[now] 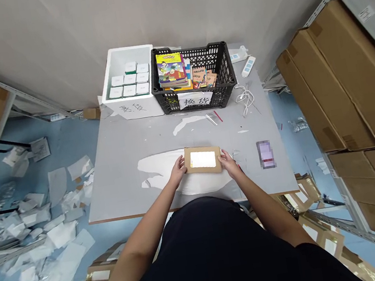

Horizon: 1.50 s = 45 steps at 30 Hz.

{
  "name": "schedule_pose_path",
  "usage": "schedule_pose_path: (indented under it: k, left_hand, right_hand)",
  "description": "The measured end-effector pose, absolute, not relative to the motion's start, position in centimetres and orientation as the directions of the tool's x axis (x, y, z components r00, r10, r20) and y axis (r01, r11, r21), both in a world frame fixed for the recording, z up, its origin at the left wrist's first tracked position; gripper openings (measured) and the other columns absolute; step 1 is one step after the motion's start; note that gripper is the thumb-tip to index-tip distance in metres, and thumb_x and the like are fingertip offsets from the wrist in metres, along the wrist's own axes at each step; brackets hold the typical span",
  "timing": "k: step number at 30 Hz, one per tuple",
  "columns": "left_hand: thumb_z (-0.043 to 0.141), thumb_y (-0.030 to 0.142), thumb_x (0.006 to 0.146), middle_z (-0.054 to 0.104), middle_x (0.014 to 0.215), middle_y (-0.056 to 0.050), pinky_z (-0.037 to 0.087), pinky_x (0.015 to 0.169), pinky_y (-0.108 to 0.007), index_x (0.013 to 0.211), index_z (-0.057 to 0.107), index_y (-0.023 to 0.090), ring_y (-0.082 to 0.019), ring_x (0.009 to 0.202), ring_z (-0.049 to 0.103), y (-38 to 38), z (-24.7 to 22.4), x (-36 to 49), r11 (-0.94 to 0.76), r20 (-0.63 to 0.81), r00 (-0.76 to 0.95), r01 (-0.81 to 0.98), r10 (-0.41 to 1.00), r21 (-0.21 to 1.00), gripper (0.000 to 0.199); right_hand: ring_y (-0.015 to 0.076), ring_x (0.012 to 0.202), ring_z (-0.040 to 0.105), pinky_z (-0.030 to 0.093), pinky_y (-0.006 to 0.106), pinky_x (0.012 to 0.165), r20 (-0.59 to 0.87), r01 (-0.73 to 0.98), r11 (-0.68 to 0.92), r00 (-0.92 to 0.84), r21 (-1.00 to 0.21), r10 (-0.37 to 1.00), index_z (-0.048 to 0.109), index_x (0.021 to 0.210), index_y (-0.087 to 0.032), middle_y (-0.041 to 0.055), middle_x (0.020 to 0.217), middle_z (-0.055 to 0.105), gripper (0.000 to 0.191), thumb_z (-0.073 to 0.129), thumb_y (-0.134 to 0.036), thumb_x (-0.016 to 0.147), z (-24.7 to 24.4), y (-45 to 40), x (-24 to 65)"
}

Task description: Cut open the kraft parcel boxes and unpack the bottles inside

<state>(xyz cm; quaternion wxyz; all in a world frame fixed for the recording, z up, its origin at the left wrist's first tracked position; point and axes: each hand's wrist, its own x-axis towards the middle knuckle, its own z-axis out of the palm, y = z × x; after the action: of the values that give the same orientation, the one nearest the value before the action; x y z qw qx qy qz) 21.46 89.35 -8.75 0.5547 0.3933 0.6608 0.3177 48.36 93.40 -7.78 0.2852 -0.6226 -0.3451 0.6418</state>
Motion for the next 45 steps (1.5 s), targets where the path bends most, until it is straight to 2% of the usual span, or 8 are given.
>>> schedule_pose_path:
  k: [5, 13, 18, 24, 33, 37, 40, 45]
  left_hand:
    - [0.050, 0.053, 0.087, 0.050, 0.141, -0.013, 0.051, 0.086, -0.037, 0.145, 0.034, 0.027, -0.026, 0.122, 0.055, 91.1, -7.8, 21.0, 0.637, -0.635, -0.054, 0.097, 0.771, 0.765, 0.066]
    - [0.027, 0.062, 0.094, 0.055, 0.133, -0.007, 0.049, 0.089, -0.032, 0.117, 0.049, 0.026, -0.018, 0.122, 0.053, 89.7, -6.6, 21.7, 0.492, -0.468, -0.166, 0.160, 0.868, 0.856, 0.048]
    - [0.046, 0.068, 0.084, 0.062, 0.111, -0.008, 0.051, 0.084, -0.034, 0.097, 0.051, 0.021, -0.021, 0.106, 0.059, 85.6, -6.6, 21.9, 0.529, -0.501, -0.217, 0.092, 0.838, 0.844, 0.050]
    - [0.054, 0.062, 0.082, 0.063, 0.121, -0.009, 0.047, 0.093, -0.036, 0.116, 0.047, 0.021, -0.022, 0.114, 0.058, 81.1, -7.0, 22.2, 0.515, -0.506, -0.128, 0.056, 0.853, 0.855, 0.053]
    - [0.055, 0.045, 0.088, 0.050, 0.139, -0.015, 0.045, 0.100, -0.040, 0.133, 0.038, 0.019, -0.025, 0.126, 0.051, 79.4, -8.9, 22.8, 0.403, -0.378, -0.149, 0.218, 0.914, 0.889, 0.055]
    - [0.059, 0.041, 0.087, 0.045, 0.142, -0.017, 0.042, 0.103, -0.049, 0.137, 0.040, 0.019, -0.031, 0.131, 0.044, 78.9, -8.0, 22.4, 0.217, -0.119, -0.194, 0.636, 0.974, 0.740, 0.058]
    - [0.052, 0.028, 0.091, 0.049, 0.136, -0.014, 0.038, 0.106, -0.051, 0.133, 0.047, 0.022, -0.030, 0.130, 0.042, 78.8, -6.4, 22.6, -0.103, 0.082, 0.070, 0.839, 0.994, 0.534, 0.042]
    - [0.044, 0.013, 0.091, 0.055, 0.124, -0.013, 0.039, 0.105, -0.048, 0.131, 0.050, 0.021, -0.028, 0.125, 0.046, 78.9, -4.2, 24.2, -0.404, 0.031, 0.417, 0.856, 0.908, 0.324, 0.041]
  right_hand:
    - [0.0174, 0.118, 0.055, 0.050, 0.034, 0.091, -0.565, 0.162, -0.545, -0.130, -0.823, 0.815, 0.026, 0.150, -0.027, 0.0078, 0.142, 0.049, 0.072, 0.053, -0.033, 0.083, -7.7, 94.5, 48.1]
    - [0.0197, 0.122, 0.052, 0.045, 0.035, 0.096, -0.388, 0.224, -0.361, -0.091, -0.905, 0.917, 0.034, 0.142, -0.024, 0.0112, 0.143, 0.045, 0.060, 0.050, -0.035, 0.085, -6.2, 92.7, 48.3]
    - [0.0194, 0.115, 0.055, 0.049, 0.033, 0.087, -0.484, 0.200, -0.468, -0.038, -0.861, 0.874, 0.043, 0.127, -0.024, 0.0093, 0.128, 0.054, 0.044, 0.033, -0.048, 0.091, -6.8, 88.3, 49.1]
    - [0.0220, 0.118, 0.054, 0.045, 0.035, 0.096, -0.439, 0.058, -0.436, -0.092, -0.898, 0.894, 0.044, 0.121, -0.021, 0.0109, 0.126, 0.056, 0.055, 0.061, -0.037, 0.071, -8.1, 85.0, 48.9]
    - [0.0208, 0.122, 0.052, 0.041, 0.034, 0.101, -0.386, 0.287, -0.339, -0.125, -0.896, 0.914, 0.051, 0.125, -0.019, 0.0117, 0.131, 0.056, 0.049, 0.052, -0.038, 0.080, -9.0, 85.7, 50.9]
    - [0.0263, 0.124, 0.048, 0.036, 0.040, 0.105, -0.305, 0.677, -0.322, 0.149, -0.661, 0.941, 0.051, 0.129, -0.014, 0.0170, 0.129, 0.056, 0.050, 0.043, -0.039, 0.086, -10.1, 84.4, 55.1]
    - [0.0296, 0.121, 0.050, 0.037, 0.043, 0.102, -0.332, 0.817, -0.378, 0.244, -0.436, 0.911, 0.049, 0.133, -0.011, 0.0199, 0.125, 0.056, 0.056, 0.048, -0.037, 0.084, -10.9, 83.3, 57.6]
    - [0.0308, 0.109, 0.058, 0.043, 0.045, 0.094, -0.374, 0.803, -0.418, 0.264, -0.425, 0.889, 0.058, 0.119, -0.011, 0.0193, 0.112, 0.062, 0.048, 0.055, -0.034, 0.077, -11.6, 83.5, 58.6]
